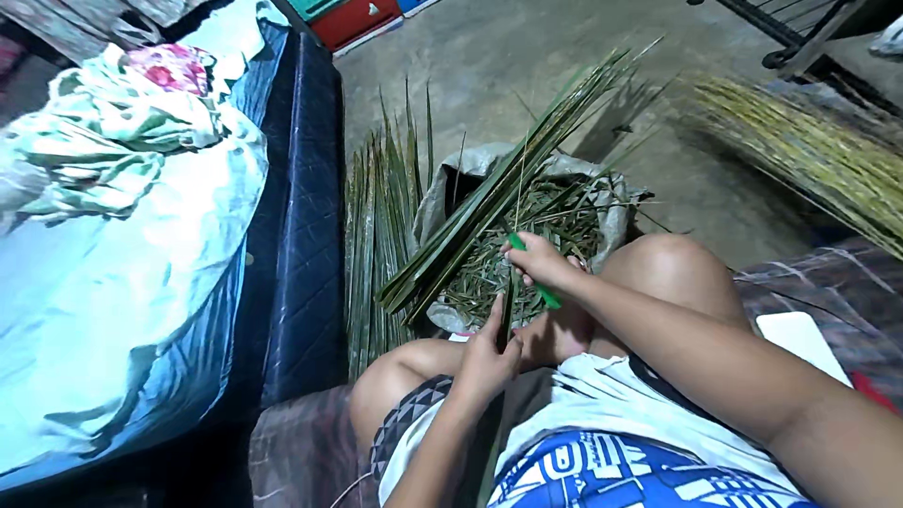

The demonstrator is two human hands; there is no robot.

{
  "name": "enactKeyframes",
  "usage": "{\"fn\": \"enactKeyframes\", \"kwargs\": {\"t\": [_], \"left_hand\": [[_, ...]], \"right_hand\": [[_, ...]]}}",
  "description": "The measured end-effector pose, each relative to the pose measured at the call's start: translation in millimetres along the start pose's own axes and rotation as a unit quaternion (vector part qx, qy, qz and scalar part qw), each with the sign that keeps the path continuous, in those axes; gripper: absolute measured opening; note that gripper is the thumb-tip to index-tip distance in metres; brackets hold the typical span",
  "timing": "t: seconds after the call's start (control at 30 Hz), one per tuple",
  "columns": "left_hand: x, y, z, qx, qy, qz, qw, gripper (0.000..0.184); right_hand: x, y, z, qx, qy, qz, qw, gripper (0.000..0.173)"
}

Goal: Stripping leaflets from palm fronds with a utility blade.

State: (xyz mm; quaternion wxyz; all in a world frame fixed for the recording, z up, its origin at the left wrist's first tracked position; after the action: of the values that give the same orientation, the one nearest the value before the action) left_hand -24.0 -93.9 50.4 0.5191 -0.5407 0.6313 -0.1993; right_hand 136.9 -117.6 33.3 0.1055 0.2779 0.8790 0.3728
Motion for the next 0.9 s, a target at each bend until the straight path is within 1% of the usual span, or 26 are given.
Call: {"fn": "enactKeyframes", "kwargs": {"t": [0.03, 0.1, 0.17, 0.3, 0.37, 0.43, 0.53, 0.63, 0.67, 0.73, 0.83, 0.9], "left_hand": [[-4, 0, 1, 0.005, -0.015, -0.010, 1.000, 0.070], [-14, -2, 6, 0.013, -0.054, -0.037, 0.998, 0.060], [-22, -2, 12, 0.012, -0.085, -0.057, 0.995, 0.054], [-37, 12, 25, -0.005, -0.131, -0.050, 0.990, 0.048], [-44, 16, 27, -0.007, -0.149, -0.023, 0.989, 0.045], [-47, 17, 27, -0.014, -0.156, 0.012, 0.988, 0.043], [-44, 19, 27, -0.025, -0.150, 0.038, 0.988, 0.047], [-40, 21, 28, -0.029, -0.145, 0.041, 0.988, 0.037], [-39, 22, 29, -0.027, -0.140, 0.037, 0.989, 0.038], [-36, 22, 30, -0.025, -0.128, 0.021, 0.991, 0.046], [-34, 23, 31, -0.017, -0.127, 0.007, 0.992, 0.048], [-34, 24, 30, -0.015, -0.131, -0.007, 0.991, 0.048]], "right_hand": [[-2, 4, 1, -0.016, -0.009, -0.027, 0.999, 0.027], [2, 10, 3, -0.048, -0.015, -0.123, 0.991, 0.037], [12, 10, 0, -0.076, -0.008, -0.209, 0.975, 0.041], [39, 3, -23, -0.095, 0.040, -0.318, 0.942, 0.038], [49, -3, -32, -0.079, 0.046, -0.378, 0.921, 0.031], [54, -10, -35, -0.052, 0.034, -0.435, 0.898, 0.030], [61, -18, -38, -0.021, 0.019, -0.473, 0.881, 0.036], [60, -13, -35, -0.007, -0.014, -0.505, 0.863, 0.039], [57, -11, -30, -0.002, -0.031, -0.516, 0.856, 0.040], [45, -4, -16, 0.007, -0.078, -0.525, 0.848, 0.041], [15, 6, 2, 0.021, -0.156, -0.501, 0.851, 0.037], [7, 9, 4, 0.015, -0.165, -0.482, 0.860, 0.034]]}}
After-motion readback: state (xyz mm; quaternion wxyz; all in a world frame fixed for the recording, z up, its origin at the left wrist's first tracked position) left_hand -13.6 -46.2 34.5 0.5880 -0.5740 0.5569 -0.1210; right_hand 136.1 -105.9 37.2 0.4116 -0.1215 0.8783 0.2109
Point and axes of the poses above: each hand's wrist, its own z-axis towards the middle knuckle, its own x-axis out of the palm, y = z × x, the point moved 10 cm from there along z, towards the middle knuckle, and after that the axes turned 13 degrees about x, right-handed, at the moved point
